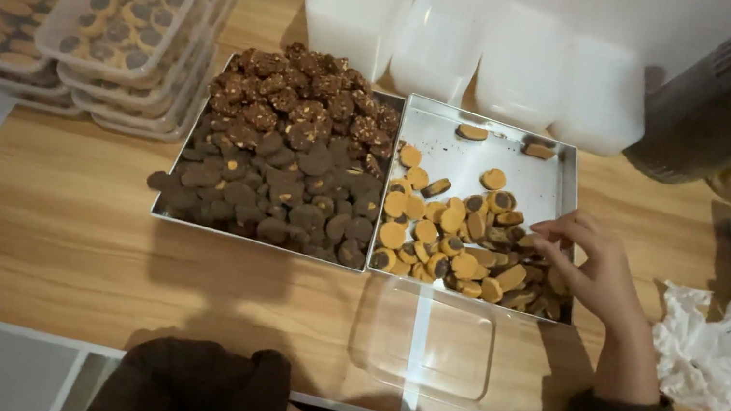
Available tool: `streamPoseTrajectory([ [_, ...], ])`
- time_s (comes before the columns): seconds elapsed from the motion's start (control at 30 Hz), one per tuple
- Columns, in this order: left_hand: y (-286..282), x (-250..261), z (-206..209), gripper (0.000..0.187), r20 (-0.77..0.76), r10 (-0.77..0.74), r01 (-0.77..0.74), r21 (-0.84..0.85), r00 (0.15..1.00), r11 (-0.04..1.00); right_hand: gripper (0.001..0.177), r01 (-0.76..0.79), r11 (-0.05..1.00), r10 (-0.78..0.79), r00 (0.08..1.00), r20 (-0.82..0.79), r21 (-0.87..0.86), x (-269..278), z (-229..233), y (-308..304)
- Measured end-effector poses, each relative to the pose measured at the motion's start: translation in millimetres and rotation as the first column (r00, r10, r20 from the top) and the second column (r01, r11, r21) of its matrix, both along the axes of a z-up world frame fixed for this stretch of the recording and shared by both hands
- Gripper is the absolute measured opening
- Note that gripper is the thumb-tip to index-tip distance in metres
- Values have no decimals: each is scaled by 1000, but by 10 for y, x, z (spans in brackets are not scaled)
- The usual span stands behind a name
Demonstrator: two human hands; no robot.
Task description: The person is picking up cookies from a metal tray and neatly arranging them into a small plastic container.
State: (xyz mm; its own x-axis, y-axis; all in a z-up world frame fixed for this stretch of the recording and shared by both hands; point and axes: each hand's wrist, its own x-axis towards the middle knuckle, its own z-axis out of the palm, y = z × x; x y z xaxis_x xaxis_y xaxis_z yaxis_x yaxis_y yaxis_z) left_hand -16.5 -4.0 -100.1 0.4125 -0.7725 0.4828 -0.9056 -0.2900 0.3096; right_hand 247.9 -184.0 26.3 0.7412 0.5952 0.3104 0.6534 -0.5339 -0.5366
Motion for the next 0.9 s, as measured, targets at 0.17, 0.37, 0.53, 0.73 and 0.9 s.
streamPoseTrajectory([
  [0.17,-39,241,-937,34,-830,-284,374,-99,480,922,14,-7,998,13,993,113,-60,21,25,-81],
  [0.37,111,420,-263,40,-63,-353,356,52,933,933,17,102,989,-90,990,104,-110,27,-17,-244],
  [0.53,83,567,-321,45,-118,-284,295,93,951,951,18,-27,993,20,998,-61,-114,-69,33,-97],
  [0.73,81,658,-384,41,-255,-391,396,-34,884,918,28,33,952,-55,996,-65,-305,-131,2,-39],
  [0.9,104,687,-361,37,-357,-468,449,-142,808,882,31,135,909,-191,976,-105,-395,-134,-22,3],
])
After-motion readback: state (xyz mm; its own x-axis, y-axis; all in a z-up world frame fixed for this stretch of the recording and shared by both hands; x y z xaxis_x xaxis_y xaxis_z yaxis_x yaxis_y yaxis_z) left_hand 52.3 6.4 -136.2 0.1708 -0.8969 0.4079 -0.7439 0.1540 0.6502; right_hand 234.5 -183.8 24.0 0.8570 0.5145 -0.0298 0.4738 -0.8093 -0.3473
